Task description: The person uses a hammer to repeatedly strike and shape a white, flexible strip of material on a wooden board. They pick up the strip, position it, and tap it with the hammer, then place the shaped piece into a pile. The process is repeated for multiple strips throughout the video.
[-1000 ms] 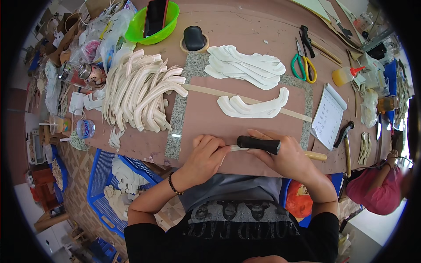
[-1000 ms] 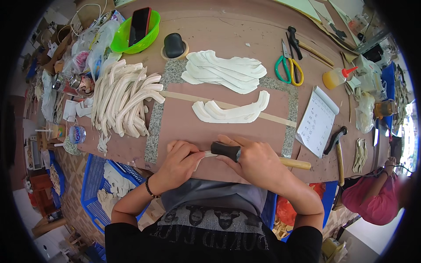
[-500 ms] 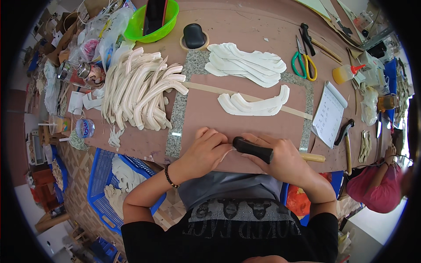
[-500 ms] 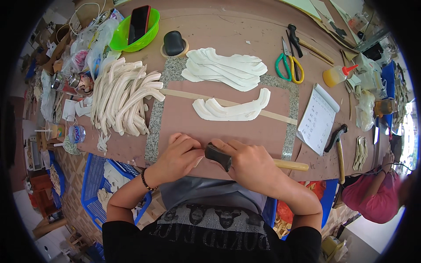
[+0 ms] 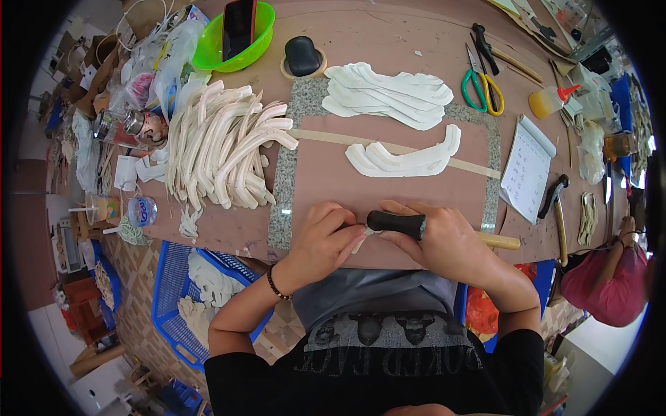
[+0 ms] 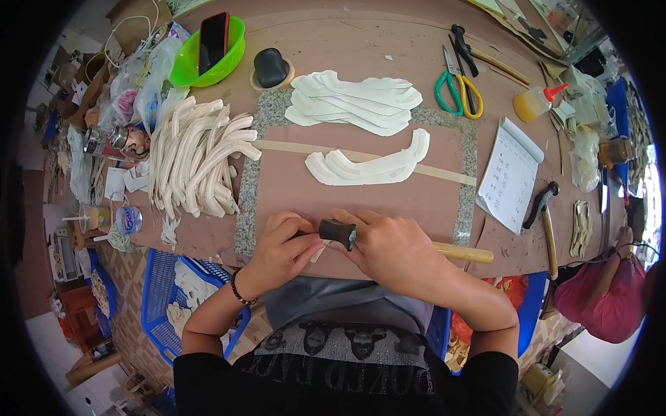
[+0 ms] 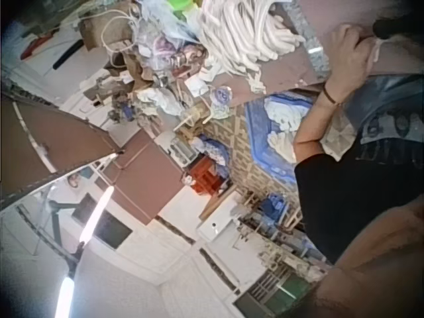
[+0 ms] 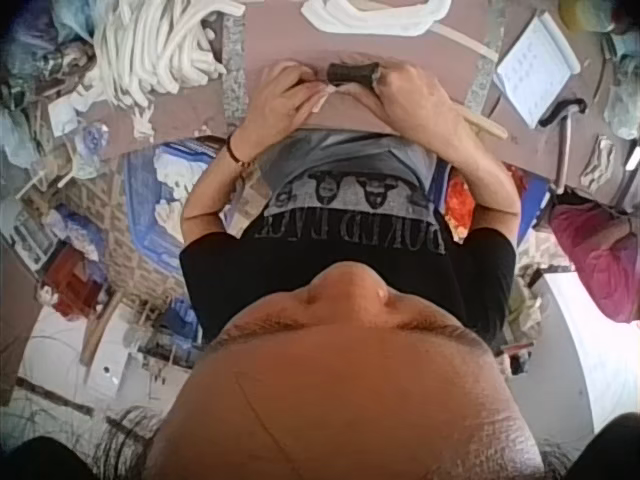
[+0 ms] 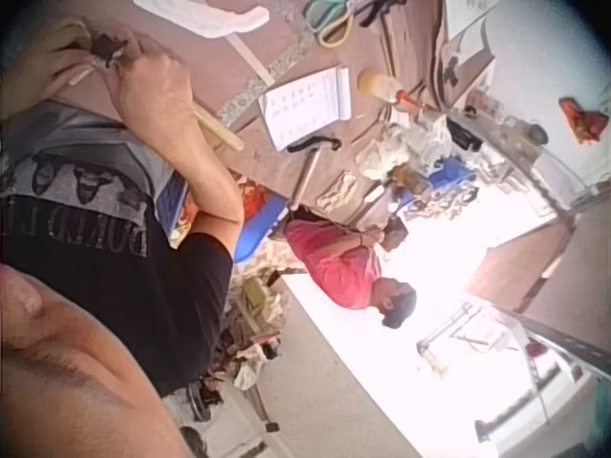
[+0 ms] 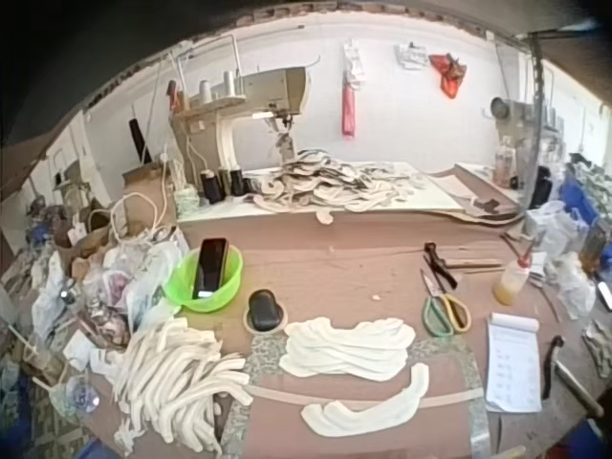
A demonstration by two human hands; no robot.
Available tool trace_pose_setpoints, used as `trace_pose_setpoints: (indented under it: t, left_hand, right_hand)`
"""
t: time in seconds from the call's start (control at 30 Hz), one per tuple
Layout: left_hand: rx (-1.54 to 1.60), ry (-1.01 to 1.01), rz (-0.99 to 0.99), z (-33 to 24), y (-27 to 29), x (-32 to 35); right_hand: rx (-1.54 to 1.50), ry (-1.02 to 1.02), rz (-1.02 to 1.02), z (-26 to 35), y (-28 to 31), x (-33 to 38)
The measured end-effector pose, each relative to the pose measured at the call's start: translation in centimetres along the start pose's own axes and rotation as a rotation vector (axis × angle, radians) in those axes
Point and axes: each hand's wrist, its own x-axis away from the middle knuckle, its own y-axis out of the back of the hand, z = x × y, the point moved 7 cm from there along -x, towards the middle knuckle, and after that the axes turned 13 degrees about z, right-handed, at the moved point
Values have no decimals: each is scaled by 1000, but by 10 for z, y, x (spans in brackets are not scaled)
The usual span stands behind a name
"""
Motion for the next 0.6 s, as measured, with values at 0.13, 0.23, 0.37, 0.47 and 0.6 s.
trace_pose_setpoints:
  t: [0.13, 0.23, 0.37, 0.47, 0.6]
  left_hand:
    - [-93, -76, 76, -10, -5, -2]
    - [-206, -91, 137, -22, -4, -6]
    - [-151, 70, -26, -16, 7, -3]
    - [-128, 145, -97, -9, 3, 8]
    - [-74, 85, -89, -12, -4, 10]
  right_hand:
    - [-23, -97, 89, 0, 1, -2]
    - [57, 24, 10, 3, -2, 0]
    - [24, -81, 92, 1, -7, -4]
    - [17, -142, 139, -2, -8, -5]
    - [73, 26, 10, 0, -8, -2]
